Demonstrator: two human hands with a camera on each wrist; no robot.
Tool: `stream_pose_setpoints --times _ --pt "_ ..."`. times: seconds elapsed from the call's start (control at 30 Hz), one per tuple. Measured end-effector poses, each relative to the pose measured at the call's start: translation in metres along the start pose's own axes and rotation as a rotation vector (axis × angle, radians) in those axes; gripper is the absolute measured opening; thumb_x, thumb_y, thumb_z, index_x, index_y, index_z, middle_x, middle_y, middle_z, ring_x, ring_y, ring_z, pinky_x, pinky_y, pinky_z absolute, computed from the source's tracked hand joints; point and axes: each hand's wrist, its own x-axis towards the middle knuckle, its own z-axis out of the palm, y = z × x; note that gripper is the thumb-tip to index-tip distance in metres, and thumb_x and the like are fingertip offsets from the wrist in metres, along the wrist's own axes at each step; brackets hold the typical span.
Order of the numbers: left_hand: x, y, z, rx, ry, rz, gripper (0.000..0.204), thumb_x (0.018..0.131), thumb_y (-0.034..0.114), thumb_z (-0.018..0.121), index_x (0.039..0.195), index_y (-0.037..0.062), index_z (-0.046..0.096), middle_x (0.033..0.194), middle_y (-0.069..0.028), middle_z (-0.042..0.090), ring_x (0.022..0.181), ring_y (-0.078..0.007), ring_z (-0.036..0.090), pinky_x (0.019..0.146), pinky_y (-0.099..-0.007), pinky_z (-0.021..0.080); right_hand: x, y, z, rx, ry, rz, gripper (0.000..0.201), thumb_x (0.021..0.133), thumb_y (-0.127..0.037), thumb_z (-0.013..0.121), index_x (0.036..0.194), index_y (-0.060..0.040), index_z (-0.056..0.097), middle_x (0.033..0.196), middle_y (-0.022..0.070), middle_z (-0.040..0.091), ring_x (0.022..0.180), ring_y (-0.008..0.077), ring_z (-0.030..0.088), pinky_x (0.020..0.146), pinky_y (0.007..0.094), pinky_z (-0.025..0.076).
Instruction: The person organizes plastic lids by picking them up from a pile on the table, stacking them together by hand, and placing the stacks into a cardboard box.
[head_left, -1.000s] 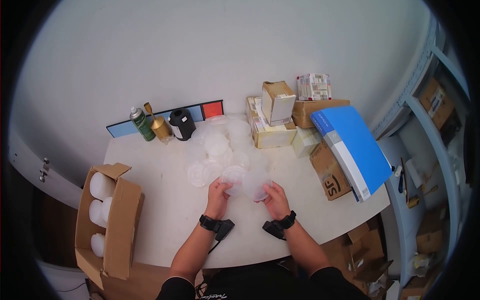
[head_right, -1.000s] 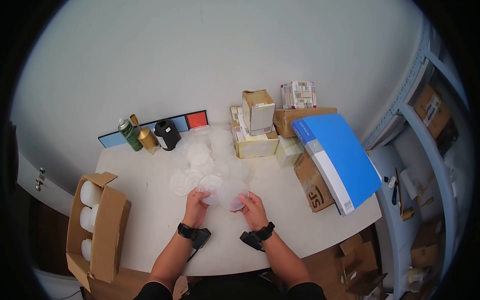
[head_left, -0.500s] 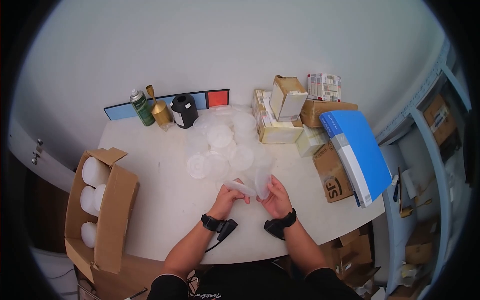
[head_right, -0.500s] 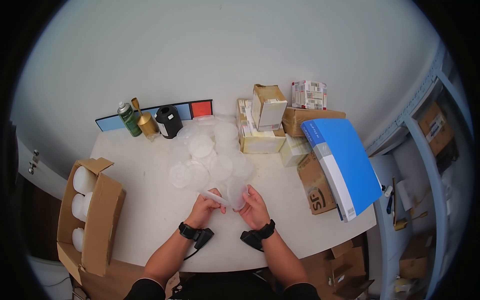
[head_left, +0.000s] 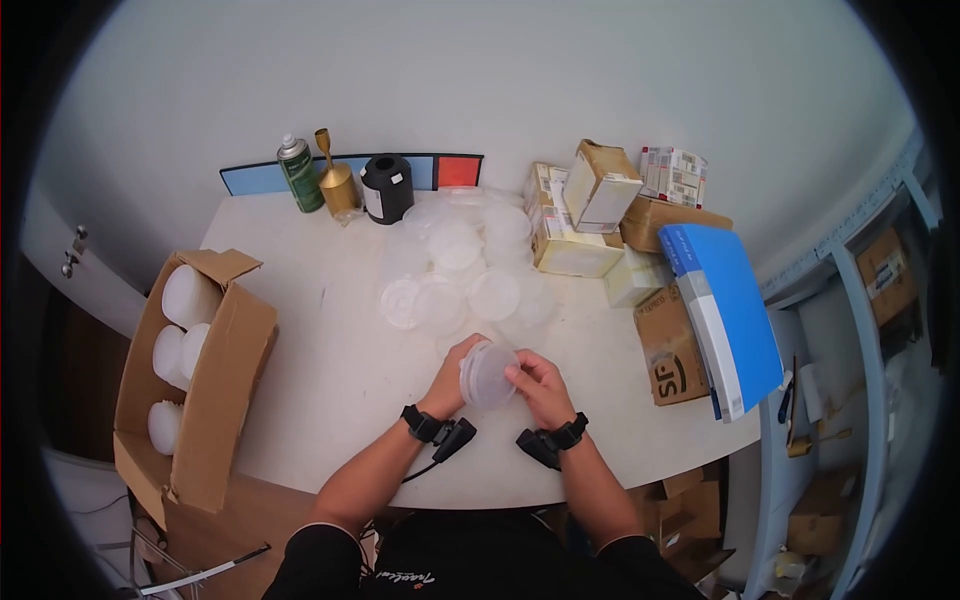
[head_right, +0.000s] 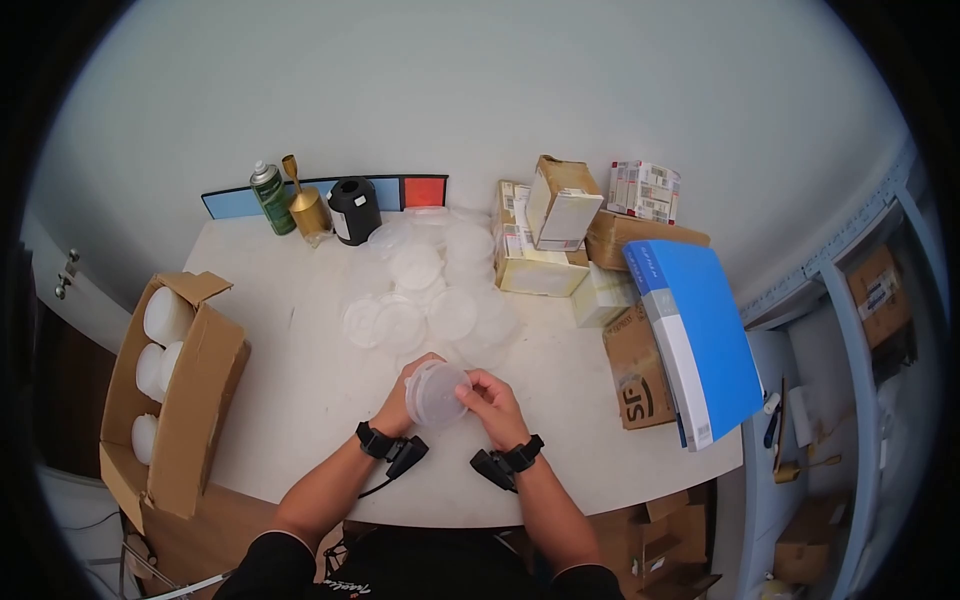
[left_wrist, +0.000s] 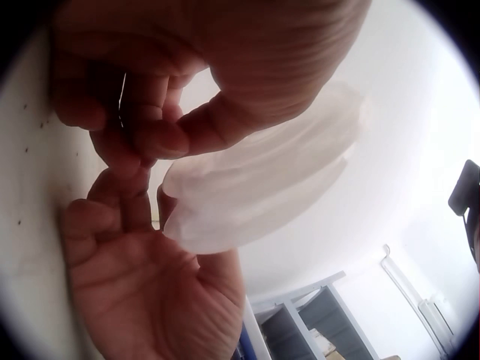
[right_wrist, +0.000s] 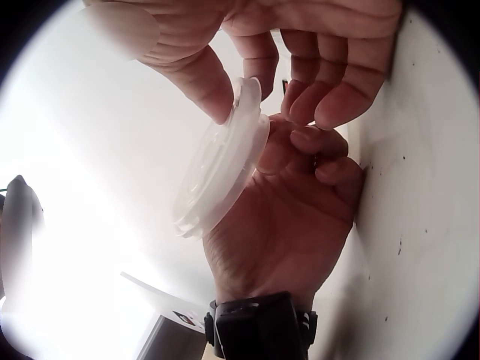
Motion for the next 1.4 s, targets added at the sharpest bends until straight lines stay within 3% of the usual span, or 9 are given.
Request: stream_pose_setpoints --times 0.33,0.53,0.73,0.83,0.93,1.03,1.13,1.23,1.4 --pt "0.0 0.0 0.001 -0.076 0.024 -0.009 0.02 0.091 0.015 0.073 0.104 0.0042 0.062 0.097 -0.0029 0.069 0.09 -0.0088 0.062 0.081 -0.0255 0.051 -0.001 -0.005 0.005 0.007 0.03 -0.106 0.017 0.097 -0.014 0.071 0.109 -0.0033 0.066 0.099 0.0 0.069 0.091 0.0075 0.06 0.087 0.0253 0.047" --pt "0.002 -0.008 0.0 -0.031 0.025 0.009 0.017 0.098 0.017 0.063 0.109 0.0037 0.063 0.099 -0.0044 0.07 0.091 -0.0088 0.062 0.081 -0.0251 0.051 -0.001 -0.005 0.002 0.005 -0.009 -0.092 0.012 0.096 -0.012 0.071 0.102 -0.005 0.063 0.097 -0.0009 0.068 0.089 0.0064 0.059 0.083 0.0239 0.047" --pt "0.003 0.017 0.004 -0.581 0.115 -0.181 0.023 0.105 0.021 0.05 0.11 0.0042 0.065 0.101 -0.0037 0.07 0.094 -0.0092 0.063 0.085 -0.0229 0.048 0.002 -0.009 -0.006 0.239 0.23 -0.159 0.009 0.098 -0.007 0.066 0.096 -0.0086 0.057 0.095 -0.0013 0.066 0.087 0.0084 0.061 0.085 0.0269 0.049" --pt "0.001 0.033 0.009 -0.595 0.115 -0.165 0.024 0.107 0.022 0.05 0.106 0.004 0.066 0.096 0.0006 0.067 0.089 -0.007 0.059 0.082 -0.0225 0.045 0.002 -0.009 -0.008 0.213 0.301 -0.18 0.009 0.099 -0.006 0.065 0.097 -0.0096 0.057 0.093 -0.0024 0.065 0.086 0.0075 0.061 0.084 0.0269 0.05" --pt "0.001 0.014 0.01 -0.325 0.118 -0.014 0.025 0.107 0.024 0.051 0.105 0.0033 0.066 0.092 0.0039 0.062 0.081 -0.0047 0.053 0.076 -0.0223 0.044 0.003 -0.001 -0.013 0.128 0.319 -0.166 0.007 0.098 -0.007 0.066 0.098 -0.008 0.059 0.101 -0.0003 0.065 0.095 0.0093 0.061 0.089 0.0278 0.049" --pt "0.0 0.008 0.004 -0.267 0.112 -0.022 0.025 0.108 0.025 0.051 0.108 0.0041 0.066 0.097 0.0031 0.065 0.085 -0.0053 0.058 0.082 -0.0249 0.049 0.004 -0.005 -0.003 -0.098 0.369 -0.351 0.006 0.097 -0.008 0.068 0.1 -0.0068 0.063 0.118 0.004 0.06 0.111 0.0134 0.056 0.101 0.0313 0.043" --pt "0.002 0.004 0.003 -0.247 0.118 -0.016 0.026 0.108 0.024 0.052 0.109 0.0015 0.066 0.092 0.0045 0.062 0.081 -0.0043 0.053 0.076 -0.0227 0.045 0.003 -0.006 -0.005 -0.132 0.318 -0.436 0.007 0.096 -0.01 0.07 0.1 -0.0062 0.066 0.132 0.0066 0.053 0.125 0.0171 0.049 0.11 0.0354 0.035" --pt "0.0 0.013 0.009 -0.345 0.102 -0.1 0.028 0.108 0.022 0.051 0.117 0.0007 0.067 0.101 0.002 0.067 0.089 -0.006 0.06 0.084 -0.0249 0.05 0.004 -0.002 -0.009 -0.067 0.227 -0.39 0.007 0.095 -0.011 0.07 0.101 -0.0072 0.067 0.135 0.0064 0.051 0.128 0.0181 0.046 0.113 0.0377 0.032" --pt "-0.001 0.015 0.005 -0.381 0.048 -0.119 0.031 0.109 0.021 0.049 0.124 0.0003 0.066 0.111 -0.0015 0.069 0.1 -0.0094 0.065 0.091 -0.0284 0.052 0.005 0.001 -0.01 -0.059 0.224 -0.315 0.01 0.095 -0.011 0.071 0.102 -0.0064 0.067 0.138 0.008 0.049 0.127 0.0168 0.048 0.108 0.0342 0.038"
